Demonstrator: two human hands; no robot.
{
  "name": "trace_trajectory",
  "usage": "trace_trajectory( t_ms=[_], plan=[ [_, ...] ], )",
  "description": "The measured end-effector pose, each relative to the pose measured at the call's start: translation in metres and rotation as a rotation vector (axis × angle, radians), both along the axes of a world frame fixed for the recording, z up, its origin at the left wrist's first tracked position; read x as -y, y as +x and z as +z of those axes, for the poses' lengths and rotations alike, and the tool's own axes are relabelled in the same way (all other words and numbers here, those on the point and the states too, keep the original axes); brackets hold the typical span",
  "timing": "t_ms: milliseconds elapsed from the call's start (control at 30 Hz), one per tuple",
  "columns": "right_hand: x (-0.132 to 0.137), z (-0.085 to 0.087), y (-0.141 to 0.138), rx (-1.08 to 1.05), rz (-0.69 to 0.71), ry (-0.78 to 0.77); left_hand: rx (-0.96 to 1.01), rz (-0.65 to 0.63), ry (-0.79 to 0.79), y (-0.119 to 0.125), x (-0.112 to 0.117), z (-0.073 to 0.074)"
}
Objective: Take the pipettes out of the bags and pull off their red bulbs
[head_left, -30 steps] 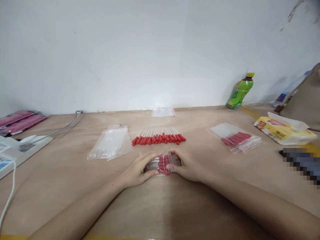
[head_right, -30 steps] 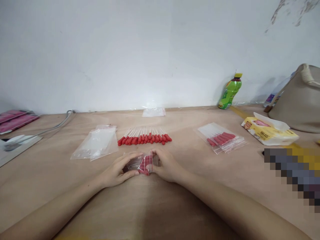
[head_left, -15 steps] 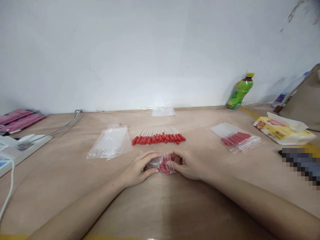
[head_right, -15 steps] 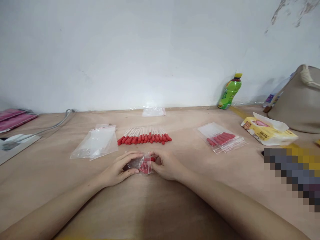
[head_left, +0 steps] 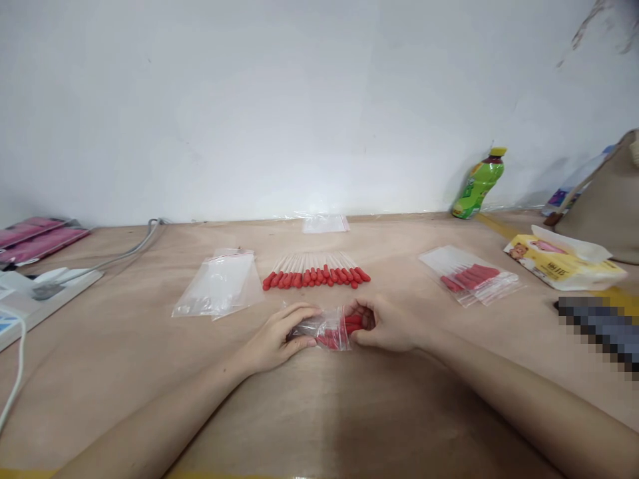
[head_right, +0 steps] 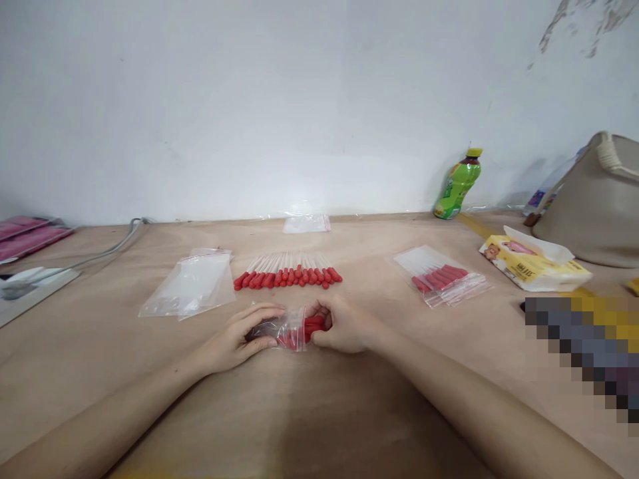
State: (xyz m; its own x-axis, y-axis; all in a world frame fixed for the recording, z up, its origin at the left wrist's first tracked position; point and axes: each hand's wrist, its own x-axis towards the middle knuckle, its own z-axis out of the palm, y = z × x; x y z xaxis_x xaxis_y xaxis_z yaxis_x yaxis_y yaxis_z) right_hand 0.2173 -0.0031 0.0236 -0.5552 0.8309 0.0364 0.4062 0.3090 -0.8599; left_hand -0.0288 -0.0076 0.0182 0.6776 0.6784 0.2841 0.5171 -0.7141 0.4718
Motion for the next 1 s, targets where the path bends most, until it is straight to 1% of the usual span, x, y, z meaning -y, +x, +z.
trace_trajectory(
  t_ms=[100, 233, 300, 367, 467, 533, 567, 633, 700, 733, 800, 867, 933, 1000],
  plan=[
    [-0.001, 0.007, 0.007, 0.024, -0.017, 0.019, -0.002, 0.009, 0.001, 0.0, 0.0, 0.0],
    [-0.007, 0.02, 0.02, 0.008, -0.014, -0.036, 0.006, 0.001, 0.003, -0.001, -0.001, 0.0],
    [-0.013, 0.031, 0.035, -0.011, -0.035, -0.058, 0.011, -0.001, 0.003, -0.001, -0.001, 0.0],
    [-0.02, 0.043, 0.057, -0.026, -0.062, -0.112, 0.008, 0.003, 0.001, -0.001, -0.001, 0.0],
    [-0.03, 0.06, 0.092, -0.031, -0.267, -0.143, 0.004, 0.004, 0.001, -0.002, -0.001, -0.001],
    [-0.036, 0.065, 0.107, -0.106, -0.439, -0.137, 0.004, 0.005, -0.004, -0.002, -0.001, -0.002],
    [-0.039, 0.064, 0.111, -0.151, -0.515, -0.112, 0.005, 0.007, -0.006, -0.002, -0.001, -0.002],
    [-0.046, 0.054, 0.11, -0.229, -0.647, -0.024, 0.004, 0.01, -0.011, -0.001, -0.001, -0.002],
    [-0.053, 0.037, 0.099, -0.249, -0.751, 0.078, 0.0, 0.011, -0.015, -0.002, -0.001, -0.002],
    [-0.056, 0.027, 0.091, -0.231, -0.779, 0.112, -0.003, 0.012, -0.017, -0.002, -0.001, -0.002],
    [-0.06, 0.007, 0.076, -0.159, -0.819, 0.175, -0.004, 0.011, -0.019, -0.002, -0.001, -0.001],
    [-0.062, -0.009, 0.062, -0.078, -0.837, 0.207, -0.003, 0.01, -0.021, -0.002, -0.001, -0.002],
    [-0.061, -0.019, 0.053, -0.02, -0.807, 0.245, -0.002, 0.007, -0.025, -0.002, -0.001, -0.002],
    [-0.059, -0.024, 0.047, 0.007, -0.764, 0.282, 0.0, 0.008, -0.03, -0.002, -0.001, -0.002]
  ],
)
